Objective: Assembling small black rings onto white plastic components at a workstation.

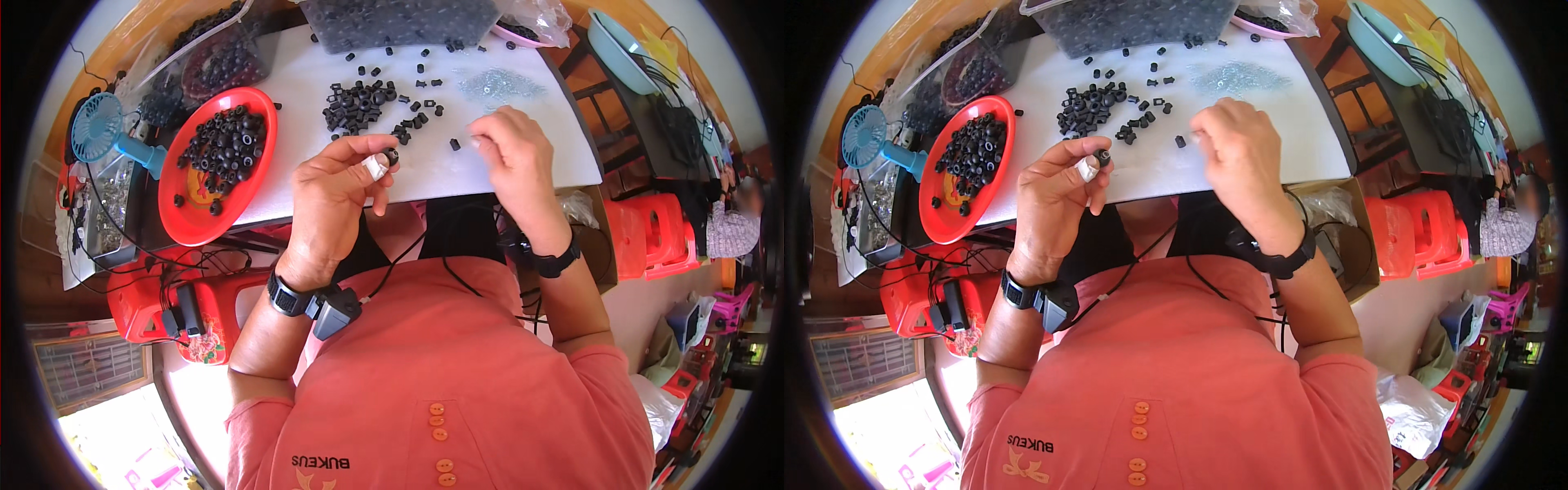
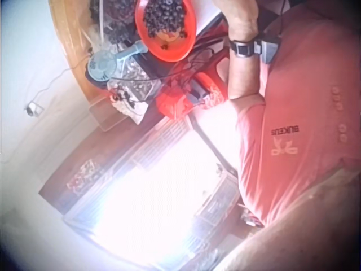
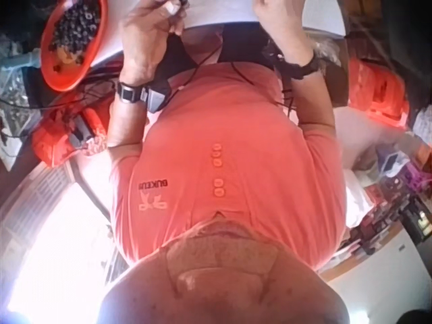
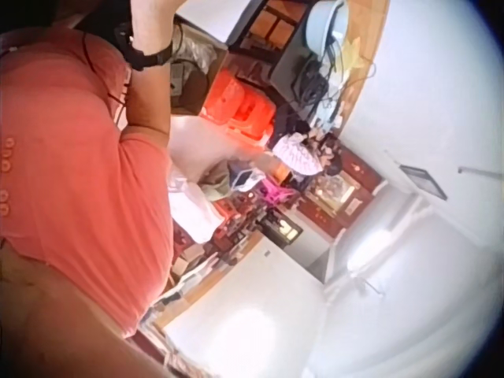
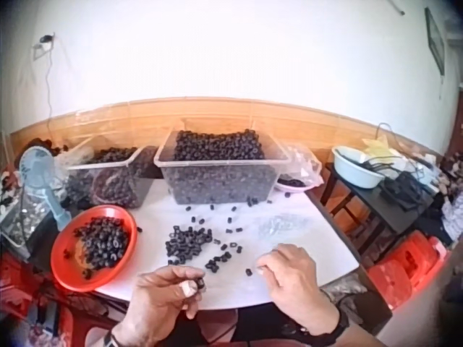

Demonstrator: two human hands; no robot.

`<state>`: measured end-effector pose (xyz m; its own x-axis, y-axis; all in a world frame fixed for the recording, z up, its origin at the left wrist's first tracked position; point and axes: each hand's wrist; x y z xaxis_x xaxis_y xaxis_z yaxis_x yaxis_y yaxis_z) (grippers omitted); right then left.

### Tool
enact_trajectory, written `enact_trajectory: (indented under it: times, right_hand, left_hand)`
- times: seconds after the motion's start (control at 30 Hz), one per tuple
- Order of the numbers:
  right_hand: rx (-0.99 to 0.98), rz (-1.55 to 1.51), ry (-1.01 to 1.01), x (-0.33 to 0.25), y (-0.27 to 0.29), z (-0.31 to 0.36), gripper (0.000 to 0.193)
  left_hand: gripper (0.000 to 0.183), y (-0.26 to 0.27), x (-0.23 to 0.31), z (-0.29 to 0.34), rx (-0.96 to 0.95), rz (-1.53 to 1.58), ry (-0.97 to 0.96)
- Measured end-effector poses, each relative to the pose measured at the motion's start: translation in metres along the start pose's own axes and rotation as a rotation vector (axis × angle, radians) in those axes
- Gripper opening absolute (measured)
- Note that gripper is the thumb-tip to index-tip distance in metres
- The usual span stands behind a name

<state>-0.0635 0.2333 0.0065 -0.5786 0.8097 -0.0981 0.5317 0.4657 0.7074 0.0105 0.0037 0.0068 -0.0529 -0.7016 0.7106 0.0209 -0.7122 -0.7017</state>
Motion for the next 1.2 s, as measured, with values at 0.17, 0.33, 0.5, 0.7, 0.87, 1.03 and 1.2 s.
enact_trajectory:
  times: [0.17, 0.33, 0.5, 0.7, 0.87, 1.03, 1.2]
  right_hand:
    - [-0.025, 0.095, 0.083, -0.009, -0.005, 0.002, 0.016]
    - [-0.06, 0.075, 0.093, -0.009, -0.012, 0.007, 0.013]
    - [-0.021, 0.185, 0.133, -0.01, -0.023, 0.002, 0.007]
    - [-0.04, 0.229, 0.161, -0.015, -0.022, 0.003, 0.004]
    - [-0.067, 0.248, 0.076, -0.02, -0.021, 0.004, 0.011]
    - [-0.006, -0.041, 0.038, -0.02, -0.015, 0.003, 0.01]
    - [-0.034, -0.495, -0.104, -0.04, 0.003, -0.01, 0.008]
  left_hand:
    - [0.028, -0.002, -0.002, 0.0, -0.017, -0.013, -0.007]
    - [0.028, 0.001, -0.003, -0.002, -0.031, -0.023, -0.001]
    - [0.022, -0.012, -0.005, -0.003, -0.009, -0.024, 0.01]
    - [0.023, -0.011, -0.008, -0.003, -0.015, 0.03, 0.04]
    - [0.022, -0.012, -0.012, -0.004, -0.008, 0.042, 0.057]
    - [0.02, -0.012, -0.012, -0.008, -0.015, 0.018, 0.044]
    - [0.019, -0.012, -0.016, -0.007, -0.014, 0.02, 0.032]
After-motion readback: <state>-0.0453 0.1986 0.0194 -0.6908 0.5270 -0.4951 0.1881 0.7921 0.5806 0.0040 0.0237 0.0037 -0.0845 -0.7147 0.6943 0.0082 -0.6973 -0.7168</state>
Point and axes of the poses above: each hand's wrist, its own z-axis away from the middle knuckle, its own y-axis out of the back of the hand, x = y × z, and after that the axes turned 15 degrees about z, right-handed
